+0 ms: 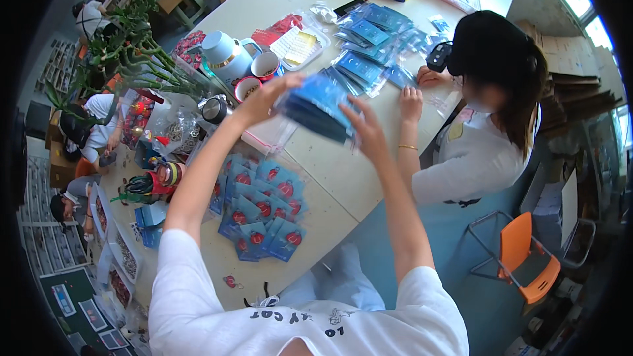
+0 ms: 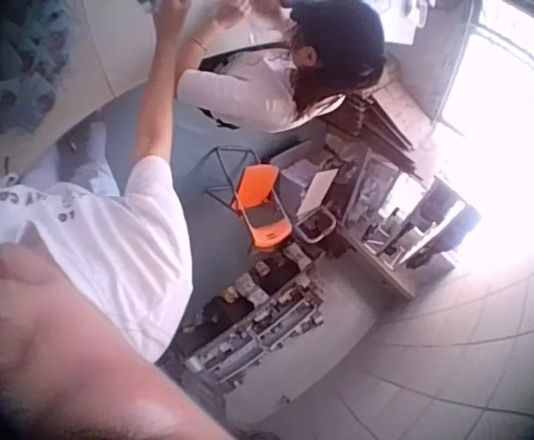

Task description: The person packages red heart-shaped keychains into clear plastic bags. They pick up a keychain, place it into a bag, and set the packaged item aside. The person repeats this process for multiple keychains, stacking the finished packages on the table.

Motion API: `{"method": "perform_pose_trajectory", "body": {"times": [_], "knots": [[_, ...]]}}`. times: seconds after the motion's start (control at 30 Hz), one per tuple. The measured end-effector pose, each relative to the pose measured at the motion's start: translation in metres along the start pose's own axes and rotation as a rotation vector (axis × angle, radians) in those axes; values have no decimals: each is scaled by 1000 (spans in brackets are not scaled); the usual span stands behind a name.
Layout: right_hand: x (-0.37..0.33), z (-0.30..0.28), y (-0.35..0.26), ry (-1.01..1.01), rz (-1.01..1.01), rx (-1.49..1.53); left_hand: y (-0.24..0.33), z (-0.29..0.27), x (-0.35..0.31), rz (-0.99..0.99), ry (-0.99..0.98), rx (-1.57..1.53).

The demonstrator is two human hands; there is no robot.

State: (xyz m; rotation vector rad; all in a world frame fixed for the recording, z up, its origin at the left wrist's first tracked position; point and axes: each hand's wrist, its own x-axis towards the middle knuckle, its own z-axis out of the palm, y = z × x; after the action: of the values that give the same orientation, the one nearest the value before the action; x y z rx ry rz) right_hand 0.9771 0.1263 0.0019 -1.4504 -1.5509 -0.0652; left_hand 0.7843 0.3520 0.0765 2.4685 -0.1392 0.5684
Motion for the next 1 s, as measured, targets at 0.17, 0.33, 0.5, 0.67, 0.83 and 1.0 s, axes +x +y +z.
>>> {"method": "perform_pose_trajectory", "body": {"times": [0.17,0.33,0.5,0.67,0.83,1.0], "knots": [[74,-7,93,18,-184,-284,-97,15,69,148,127,235],[72,4,142,-40,-76,-353,-168,48,97,128,78,213],[63,14,184,-47,18,-498,-219,74,132,70,-6,258],[47,32,206,-311,146,-466,-241,109,116,-22,-364,630],[60,41,202,-501,109,-563,-237,116,99,-12,-109,927],[70,23,205,-635,248,-624,-127,76,87,-376,-64,600]]}}
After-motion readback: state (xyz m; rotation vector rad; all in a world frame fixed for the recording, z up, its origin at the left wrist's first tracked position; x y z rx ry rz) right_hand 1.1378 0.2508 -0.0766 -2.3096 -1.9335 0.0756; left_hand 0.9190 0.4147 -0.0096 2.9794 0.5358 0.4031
